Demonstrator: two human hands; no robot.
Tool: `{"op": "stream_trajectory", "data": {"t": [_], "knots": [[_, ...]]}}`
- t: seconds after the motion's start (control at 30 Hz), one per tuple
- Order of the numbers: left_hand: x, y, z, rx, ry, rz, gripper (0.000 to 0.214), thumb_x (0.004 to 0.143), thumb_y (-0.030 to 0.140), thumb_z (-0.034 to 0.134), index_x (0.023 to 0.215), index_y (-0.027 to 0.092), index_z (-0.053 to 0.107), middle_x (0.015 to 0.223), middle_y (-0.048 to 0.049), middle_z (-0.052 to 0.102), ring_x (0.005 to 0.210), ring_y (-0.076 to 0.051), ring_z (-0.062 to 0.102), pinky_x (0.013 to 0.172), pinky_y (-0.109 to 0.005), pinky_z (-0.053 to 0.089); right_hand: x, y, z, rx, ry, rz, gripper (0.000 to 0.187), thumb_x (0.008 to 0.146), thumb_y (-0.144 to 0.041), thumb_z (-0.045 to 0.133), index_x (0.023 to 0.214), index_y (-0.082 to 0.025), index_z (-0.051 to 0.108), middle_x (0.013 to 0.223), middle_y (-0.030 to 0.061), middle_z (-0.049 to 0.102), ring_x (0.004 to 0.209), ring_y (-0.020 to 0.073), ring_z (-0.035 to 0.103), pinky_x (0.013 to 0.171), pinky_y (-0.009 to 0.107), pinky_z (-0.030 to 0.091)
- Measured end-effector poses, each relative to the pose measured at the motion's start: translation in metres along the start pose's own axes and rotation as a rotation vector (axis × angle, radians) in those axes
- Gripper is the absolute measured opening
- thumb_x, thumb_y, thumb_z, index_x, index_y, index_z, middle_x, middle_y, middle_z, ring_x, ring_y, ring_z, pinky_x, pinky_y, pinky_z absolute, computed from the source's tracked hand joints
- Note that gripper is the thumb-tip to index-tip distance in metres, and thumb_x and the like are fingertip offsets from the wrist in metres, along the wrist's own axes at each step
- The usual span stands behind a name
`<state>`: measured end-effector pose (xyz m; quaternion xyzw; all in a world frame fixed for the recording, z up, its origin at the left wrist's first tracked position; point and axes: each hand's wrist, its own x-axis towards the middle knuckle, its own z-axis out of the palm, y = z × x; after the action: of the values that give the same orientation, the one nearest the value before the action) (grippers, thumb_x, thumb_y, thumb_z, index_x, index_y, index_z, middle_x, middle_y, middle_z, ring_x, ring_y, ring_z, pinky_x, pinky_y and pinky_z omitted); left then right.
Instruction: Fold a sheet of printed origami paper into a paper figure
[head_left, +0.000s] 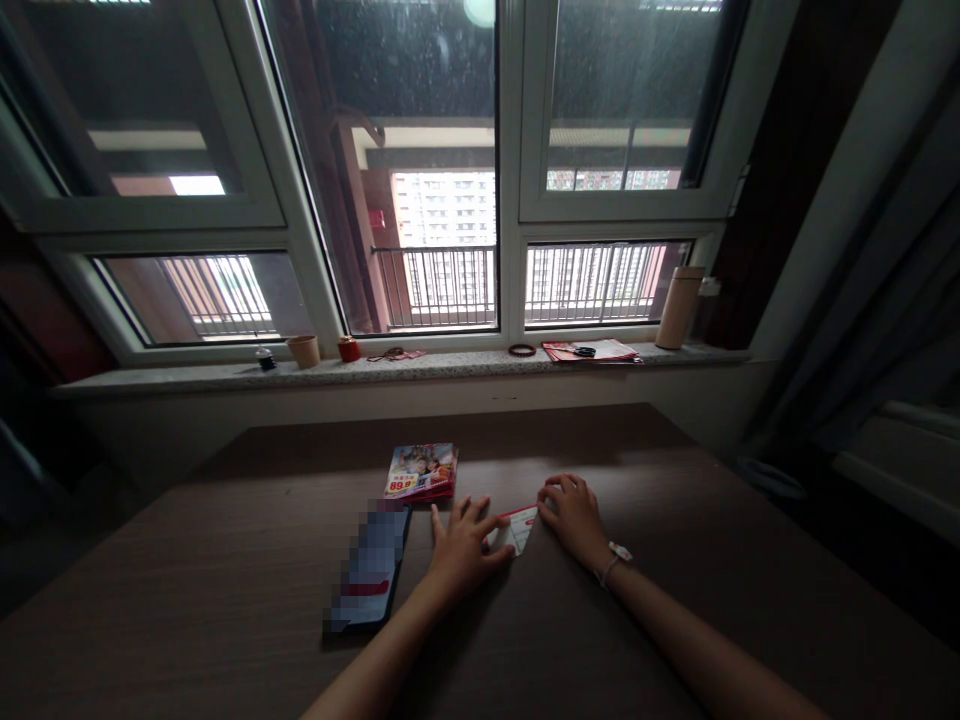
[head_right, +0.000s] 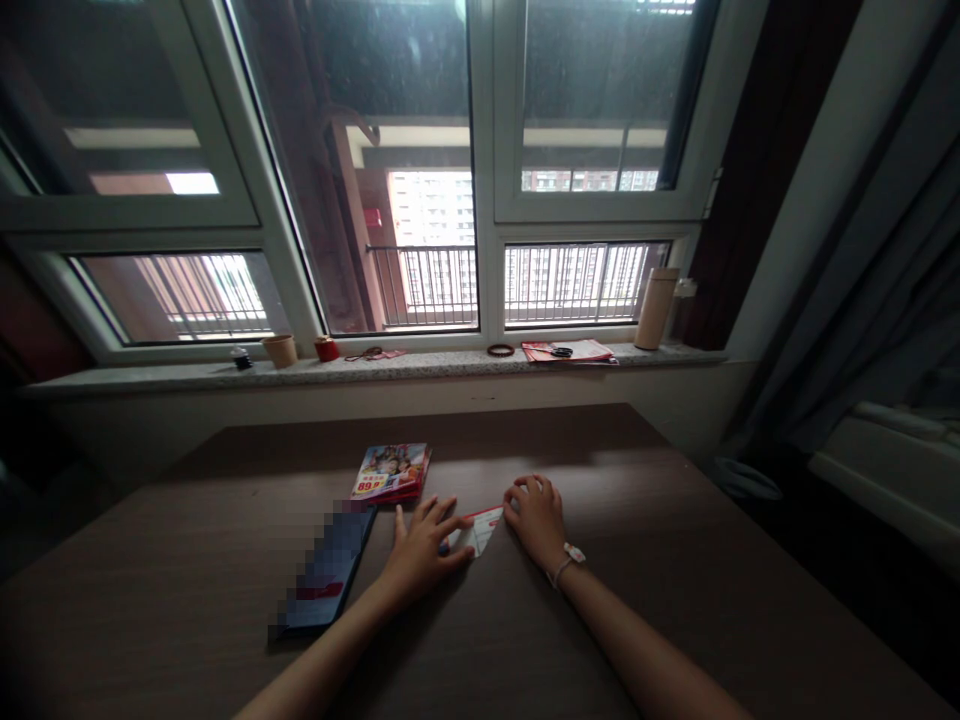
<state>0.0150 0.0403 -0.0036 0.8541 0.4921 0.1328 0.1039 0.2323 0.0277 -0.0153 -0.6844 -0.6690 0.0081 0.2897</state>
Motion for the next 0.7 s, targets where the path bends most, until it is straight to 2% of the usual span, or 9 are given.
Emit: {"op": "stream_trajectory", "data": {"t": [0.23,0.5,0.7], "knots": [[-0.0005,0.0012,-0.0016,0.005,-0.009,-0.006,0.035,0.079,0.055,0.061,0.112,0.043,0.063,0.148,0.0025,0.042,0.140,-0.033,0.026,0.106,-0.073,-0.003,-0.0001,-0.0007,-0.0013,0.019,-0.008,0.013,0.014,0.086,-0.030,0.055,0.090,-0.026,0.068,0.115,0.0035,0.060,0.118,0.0257,0.042,0.100,0.042,0.033],[-0.0005,0.0010,0.0002,0.001,0.021,0.006,0.033,0.078,0.052,0.063,0.110,0.042,0.064,0.146,0.0016,0.044,0.138,-0.034,0.029,0.105,-0.075,-0.001,-0.0013,0.0011,0.0033,-0.094,0.033,-0.068,0.014,0.088,-0.029,0.054,0.093,-0.027,0.067,0.115,0.0033,0.060,0.124,0.0284,0.037,0.105,0.046,0.028],[0.0000,0.0007,0.0007,-0.006,0.027,0.011,0.033,0.078,0.051,0.065,0.110,0.041,0.064,0.146,0.0001,0.045,0.138,-0.034,0.030,0.104,-0.076,0.001,-0.0012,0.0016,0.0036,-0.109,0.053,-0.057,0.015,0.089,-0.028,0.053,0.095,-0.029,0.067,0.113,0.0027,0.061,0.120,0.0289,0.040,0.102,0.046,0.031]]}}
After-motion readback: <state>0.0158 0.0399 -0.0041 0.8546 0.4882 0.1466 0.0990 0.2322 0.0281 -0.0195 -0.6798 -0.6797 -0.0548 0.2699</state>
